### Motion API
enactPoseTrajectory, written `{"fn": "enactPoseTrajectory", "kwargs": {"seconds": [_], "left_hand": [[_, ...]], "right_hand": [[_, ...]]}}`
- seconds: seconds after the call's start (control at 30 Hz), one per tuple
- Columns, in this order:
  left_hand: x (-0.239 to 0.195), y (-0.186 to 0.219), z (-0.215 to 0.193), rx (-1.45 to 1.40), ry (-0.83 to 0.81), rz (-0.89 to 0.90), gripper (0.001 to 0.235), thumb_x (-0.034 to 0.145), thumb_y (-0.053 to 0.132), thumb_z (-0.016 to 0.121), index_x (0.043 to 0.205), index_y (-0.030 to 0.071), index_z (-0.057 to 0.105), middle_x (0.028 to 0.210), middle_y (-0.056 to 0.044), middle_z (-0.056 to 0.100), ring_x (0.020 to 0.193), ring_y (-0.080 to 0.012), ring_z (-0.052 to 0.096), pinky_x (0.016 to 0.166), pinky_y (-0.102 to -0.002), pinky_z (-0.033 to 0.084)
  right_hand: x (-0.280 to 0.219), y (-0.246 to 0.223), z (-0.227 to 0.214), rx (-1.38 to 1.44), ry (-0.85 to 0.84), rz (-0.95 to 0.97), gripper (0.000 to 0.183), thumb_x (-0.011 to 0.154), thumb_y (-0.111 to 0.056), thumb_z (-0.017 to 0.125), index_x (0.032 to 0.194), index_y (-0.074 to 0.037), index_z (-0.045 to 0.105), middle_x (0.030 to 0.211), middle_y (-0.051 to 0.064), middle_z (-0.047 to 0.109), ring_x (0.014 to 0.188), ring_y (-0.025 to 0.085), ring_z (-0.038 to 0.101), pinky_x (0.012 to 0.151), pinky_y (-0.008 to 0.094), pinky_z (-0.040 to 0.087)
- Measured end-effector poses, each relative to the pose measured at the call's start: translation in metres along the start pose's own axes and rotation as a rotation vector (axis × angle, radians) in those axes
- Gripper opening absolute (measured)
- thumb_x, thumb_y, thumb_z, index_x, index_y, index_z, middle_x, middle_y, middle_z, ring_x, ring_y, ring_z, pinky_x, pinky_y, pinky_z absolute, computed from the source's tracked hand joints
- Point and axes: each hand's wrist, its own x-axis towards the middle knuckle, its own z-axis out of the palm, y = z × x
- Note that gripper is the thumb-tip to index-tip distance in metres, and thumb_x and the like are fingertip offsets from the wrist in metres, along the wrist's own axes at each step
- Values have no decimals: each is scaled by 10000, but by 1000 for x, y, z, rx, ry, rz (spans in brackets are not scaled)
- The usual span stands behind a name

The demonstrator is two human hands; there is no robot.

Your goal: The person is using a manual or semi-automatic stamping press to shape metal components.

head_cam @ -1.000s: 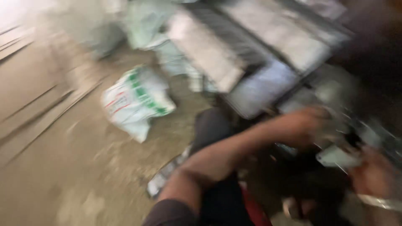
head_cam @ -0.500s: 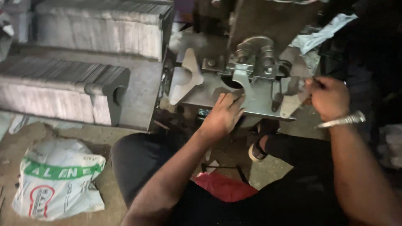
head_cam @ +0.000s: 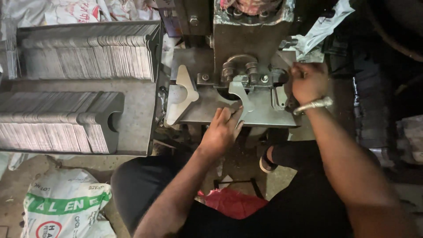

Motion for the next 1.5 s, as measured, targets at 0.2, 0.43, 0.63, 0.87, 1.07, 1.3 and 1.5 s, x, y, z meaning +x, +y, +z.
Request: {"fn": "enactPoseTrajectory", "kwargs": {"seconds": [0.2,0.43,0.63,0.87,1.07,1.3,1.5], "left_hand": [[-3,-3,-1,-48,-6,10,481,942,196,728,1366,-6,623,1128,-161,595,1059,-342,565,991,-419,507],[-2,7,-23,-154,89,51,400,927,165,750,1284,17,647,1137,-179,627,1072,-367,601,977,-444,526],[-2,16,-91,-436,-195,-515,364,907,293,737,1180,65,658,1085,-175,704,1026,-346,710,929,-414,570],[-27,-73,-69,145,214,-281,379,908,185,694,1215,-32,647,1274,-244,650,1252,-425,579,1072,-484,467],[-35,-98,-61,45,47,-382,381,891,57,630,1262,-27,646,1264,-226,655,1247,-408,593,1065,-458,475],[-25,-81,-79,114,85,-278,378,876,17,631,1252,5,670,1164,-178,678,1140,-393,621,1102,-475,470],[-13,-38,-112,-257,-41,-182,324,932,99,694,1253,52,697,1148,-159,662,1096,-372,629,964,-436,525]], "right_hand": [[-49,-31,-45,73,139,-168,372,992,-257,789,1285,-52,686,1226,198,657,1022,353,657,867,450,532],[-120,-101,-54,198,-250,-765,601,765,-77,674,1365,-61,646,1429,222,591,1288,389,563,1014,460,506],[-136,-116,-63,69,-182,-1006,391,846,-148,696,1233,-96,688,1253,126,705,1155,310,667,965,483,516],[-102,-92,16,846,-775,225,300,1064,-276,521,1066,-20,679,870,73,787,742,188,725,616,303,565],[-77,-79,64,1004,-741,375,231,1065,-264,542,1047,-56,640,892,78,759,778,171,727,552,268,492],[-79,-86,50,988,-778,426,237,1061,-283,516,1057,-78,635,913,67,746,821,183,727,599,292,538],[-81,-81,55,1175,-804,424,236,1046,-276,513,1037,-72,632,934,81,736,829,198,740,717,345,640]]}}
